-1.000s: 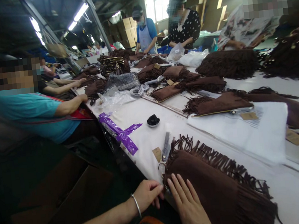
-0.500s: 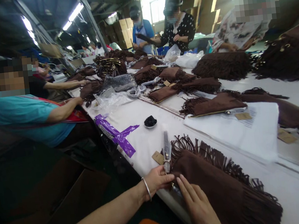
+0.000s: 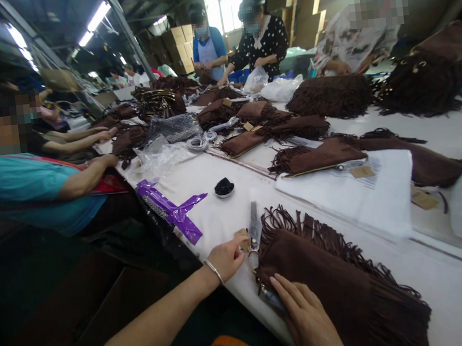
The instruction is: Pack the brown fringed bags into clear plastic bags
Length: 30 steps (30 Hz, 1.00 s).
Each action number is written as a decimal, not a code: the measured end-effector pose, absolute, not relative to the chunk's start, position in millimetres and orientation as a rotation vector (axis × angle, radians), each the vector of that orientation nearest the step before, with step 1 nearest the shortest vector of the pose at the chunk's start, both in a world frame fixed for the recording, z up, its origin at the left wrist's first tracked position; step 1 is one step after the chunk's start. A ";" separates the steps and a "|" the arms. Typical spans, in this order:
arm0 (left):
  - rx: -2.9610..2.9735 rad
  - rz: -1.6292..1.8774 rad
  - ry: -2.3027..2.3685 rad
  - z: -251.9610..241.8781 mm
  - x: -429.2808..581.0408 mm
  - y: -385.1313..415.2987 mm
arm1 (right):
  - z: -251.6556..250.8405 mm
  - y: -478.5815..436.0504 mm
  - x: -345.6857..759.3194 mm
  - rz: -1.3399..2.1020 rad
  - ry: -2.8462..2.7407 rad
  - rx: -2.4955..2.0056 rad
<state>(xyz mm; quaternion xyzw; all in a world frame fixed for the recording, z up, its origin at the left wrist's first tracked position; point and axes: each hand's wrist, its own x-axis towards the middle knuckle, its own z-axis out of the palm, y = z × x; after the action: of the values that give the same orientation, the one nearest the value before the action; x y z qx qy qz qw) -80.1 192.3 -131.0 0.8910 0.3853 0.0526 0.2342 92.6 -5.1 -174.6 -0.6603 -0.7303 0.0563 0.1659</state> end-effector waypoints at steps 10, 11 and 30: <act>2.978 0.146 0.782 -130.3 -89.4 215.5 | -175.6 -8.4 91.2 0.271 -2.042 -1.896; 3.004 0.196 0.729 -124.7 -92.2 218.0 | -176.0 -8.6 91.2 0.269 -2.043 -1.892; 2.388 0.631 0.855 -118.9 -59.6 222.5 | -167.3 -31.0 86.4 -0.291 -2.074 -1.885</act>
<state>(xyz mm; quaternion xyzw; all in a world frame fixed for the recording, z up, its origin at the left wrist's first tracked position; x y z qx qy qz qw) -59.6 222.5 -118.9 0.8819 0.3158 0.2329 0.2612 86.4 -31.0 -167.3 -0.6603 -0.7264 -0.1020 0.1611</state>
